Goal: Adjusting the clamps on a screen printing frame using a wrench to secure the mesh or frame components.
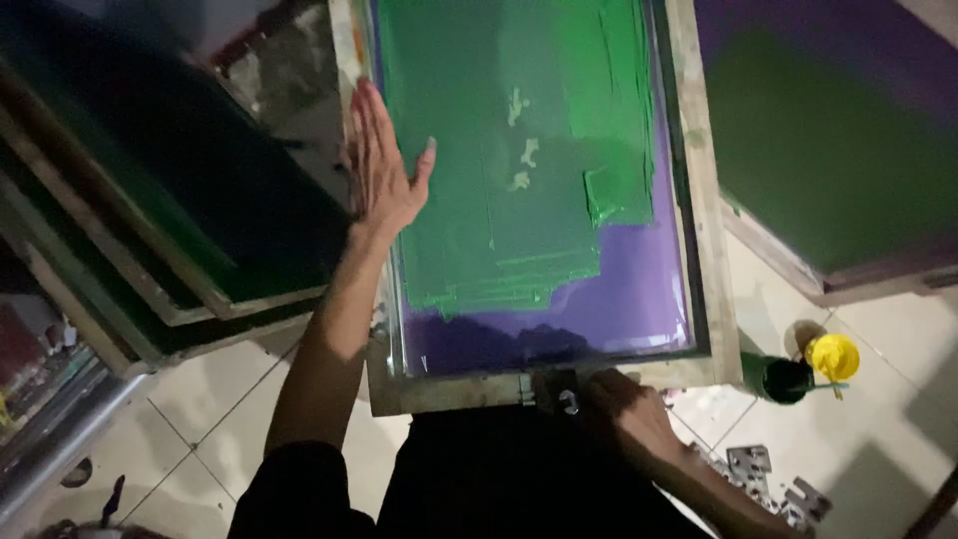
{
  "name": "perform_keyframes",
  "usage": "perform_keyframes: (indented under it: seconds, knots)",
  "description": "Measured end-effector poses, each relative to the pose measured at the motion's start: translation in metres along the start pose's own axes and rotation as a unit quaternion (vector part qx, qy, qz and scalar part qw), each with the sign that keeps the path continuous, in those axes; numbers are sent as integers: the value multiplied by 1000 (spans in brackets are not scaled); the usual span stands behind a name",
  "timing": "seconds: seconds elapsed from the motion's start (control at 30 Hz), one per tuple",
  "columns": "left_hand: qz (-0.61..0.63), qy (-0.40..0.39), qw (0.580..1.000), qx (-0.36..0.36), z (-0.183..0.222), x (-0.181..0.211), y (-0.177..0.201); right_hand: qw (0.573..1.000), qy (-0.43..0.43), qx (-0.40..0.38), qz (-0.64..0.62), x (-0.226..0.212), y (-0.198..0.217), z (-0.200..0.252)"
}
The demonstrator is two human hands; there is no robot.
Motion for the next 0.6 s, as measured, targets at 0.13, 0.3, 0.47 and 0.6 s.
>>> perform_keyframes:
  seconds: [0.13,0.3,0.47,0.6]
  knots:
    - [-19,-7,1000,10,-2,2,-1,999,-26,14,-25,-21,15,-8]
    - [-75,-1,997,-32,-3,8,3,930,-173,-266,185,52,-96,84]
    - [-108,-18,993,-50,-4,12,3,999,-39,19,-5,-31,9,-11]
    - [-88,-40,995,-22,-3,12,6,997,-51,14,-55,-31,8,-13]
Point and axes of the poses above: each hand's wrist, its own z-axis away from the middle knuckle, its own y-axis out of the back of the hand, x = y × z, the point moved 1 cm from there along -z, towards the middle knuckle, and after that the axes turned 7 degrees about x, right-handed, at the moved point
